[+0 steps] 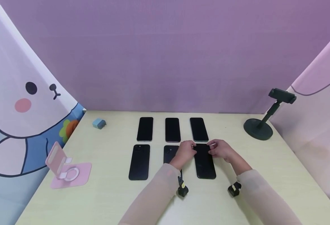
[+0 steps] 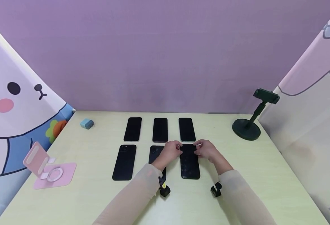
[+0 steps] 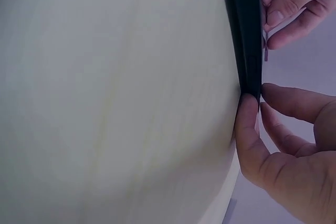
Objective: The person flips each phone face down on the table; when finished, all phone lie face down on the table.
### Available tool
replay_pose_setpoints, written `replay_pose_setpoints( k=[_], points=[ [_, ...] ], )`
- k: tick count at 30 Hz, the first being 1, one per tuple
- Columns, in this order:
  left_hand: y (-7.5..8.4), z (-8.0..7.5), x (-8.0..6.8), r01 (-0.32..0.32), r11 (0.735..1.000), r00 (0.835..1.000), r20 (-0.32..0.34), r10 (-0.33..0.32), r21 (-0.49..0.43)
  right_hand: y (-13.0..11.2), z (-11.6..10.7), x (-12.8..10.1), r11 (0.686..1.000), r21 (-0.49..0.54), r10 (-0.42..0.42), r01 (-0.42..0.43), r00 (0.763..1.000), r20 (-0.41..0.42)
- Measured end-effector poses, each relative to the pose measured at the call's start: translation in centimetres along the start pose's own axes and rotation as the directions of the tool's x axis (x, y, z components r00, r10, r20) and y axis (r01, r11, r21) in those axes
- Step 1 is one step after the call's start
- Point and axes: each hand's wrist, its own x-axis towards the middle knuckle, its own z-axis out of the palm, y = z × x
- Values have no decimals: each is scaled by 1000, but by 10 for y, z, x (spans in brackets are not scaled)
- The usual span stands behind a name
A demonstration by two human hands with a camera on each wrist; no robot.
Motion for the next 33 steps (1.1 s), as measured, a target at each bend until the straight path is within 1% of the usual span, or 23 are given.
replay_pose_setpoints(
  k=[9,17,23,26,31,33],
  points=[
    [2,0,-2,-16,999,1000,0,16,43,1,-1,0,1000,25,2,-2,1000,5],
    [5,1,-3,-5,1000,1000,0,5,10,3,-5,-3,997,72,-17,16,1000,14],
    [5,2,-5,-17,1000,1000,-25,17,12,4,-8,-5,996,87,-29,27,999,21],
    [5,3,-6,-15,1000,999,-35,15,-22,1,-9,-6,995,91,-41,39,999,27],
    [5,2,-7,20,991,999,-33,-25,-130,-6,-11,-9,992,116,-62,57,997,40],
    [5,1,-8,30,987,999,-33,-35,-156,-8,-12,-10,989,132,-72,65,997,43]
  ],
)
